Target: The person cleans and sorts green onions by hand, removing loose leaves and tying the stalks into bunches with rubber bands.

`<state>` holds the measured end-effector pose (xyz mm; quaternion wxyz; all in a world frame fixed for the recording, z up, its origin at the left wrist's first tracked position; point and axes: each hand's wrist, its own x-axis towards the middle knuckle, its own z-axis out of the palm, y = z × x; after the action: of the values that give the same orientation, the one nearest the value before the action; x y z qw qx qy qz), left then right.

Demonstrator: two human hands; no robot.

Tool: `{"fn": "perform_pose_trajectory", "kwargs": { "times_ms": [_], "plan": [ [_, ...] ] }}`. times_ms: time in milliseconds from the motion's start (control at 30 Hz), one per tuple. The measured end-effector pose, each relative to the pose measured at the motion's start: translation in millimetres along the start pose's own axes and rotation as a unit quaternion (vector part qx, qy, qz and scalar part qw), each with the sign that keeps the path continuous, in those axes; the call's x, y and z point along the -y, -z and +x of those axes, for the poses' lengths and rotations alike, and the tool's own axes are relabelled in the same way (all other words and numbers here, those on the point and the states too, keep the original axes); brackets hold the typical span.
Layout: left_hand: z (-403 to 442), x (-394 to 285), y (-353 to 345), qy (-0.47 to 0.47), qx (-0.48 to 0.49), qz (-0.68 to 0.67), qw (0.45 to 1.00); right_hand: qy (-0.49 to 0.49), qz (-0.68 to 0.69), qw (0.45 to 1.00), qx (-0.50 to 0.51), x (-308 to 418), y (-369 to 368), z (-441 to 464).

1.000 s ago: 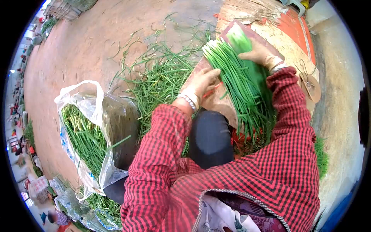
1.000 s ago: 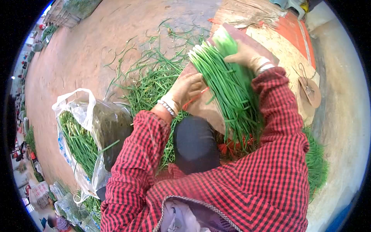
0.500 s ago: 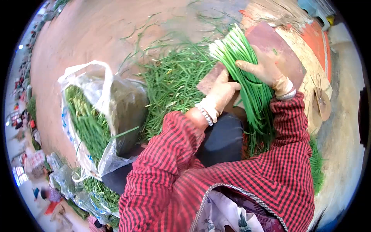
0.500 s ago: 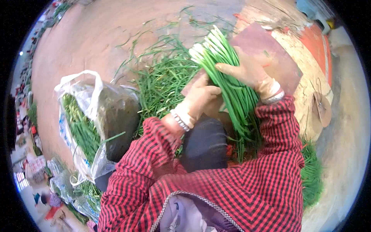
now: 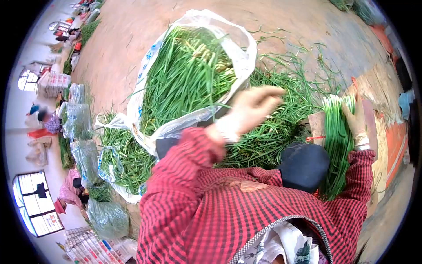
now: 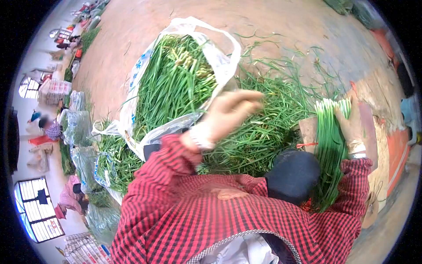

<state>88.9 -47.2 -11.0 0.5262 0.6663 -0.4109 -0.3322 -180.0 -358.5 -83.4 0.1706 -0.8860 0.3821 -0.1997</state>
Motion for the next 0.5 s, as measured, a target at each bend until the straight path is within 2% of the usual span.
{"fn": "perform_pose_trajectory", "kwargs": {
  "times_ms": [33,100,167,233,267,300,367,433,500],
  "plan": [
    [-14.6,-5.5,30.8,0.005,-0.063,-0.015,0.998,0.005,-0.004,1.000,0.001,40.2,3.8,9.1],
    [-36.1,24.3,89.4,-0.083,-0.234,0.029,0.968,0.030,0.243,0.966,0.079,128.6,2.5,18.4],
    [-55.9,58.0,146.1,-0.058,-0.308,0.053,0.948,0.061,0.361,0.916,0.165,210.3,-15.6,21.2],
    [-64.9,94.7,189.7,-0.004,-0.335,0.072,0.940,0.203,0.349,0.890,0.212,280.1,-38.6,19.5],
    [-65.3,105.0,202.4,0.017,-0.349,0.137,0.927,0.255,0.335,0.882,0.211,307.1,-51.5,22.6],
    [-65.6,113.0,215.1,0.014,-0.352,0.131,0.927,0.306,0.317,0.872,0.212,332.7,-62.0,24.2],
    [-50.8,129.6,239.6,0.025,-0.376,0.232,0.897,0.325,0.318,0.869,0.196,363.8,-94.7,34.9],
    [-26.4,132.1,262.9,0.037,-0.375,0.254,0.891,0.318,0.278,0.878,0.223,384.2,-105.7,43.2],
    [8.0,140.5,283.7,0.029,-0.363,0.287,0.886,0.352,0.176,0.896,0.206,389.9,-128.1,45.3]
  ]
}}
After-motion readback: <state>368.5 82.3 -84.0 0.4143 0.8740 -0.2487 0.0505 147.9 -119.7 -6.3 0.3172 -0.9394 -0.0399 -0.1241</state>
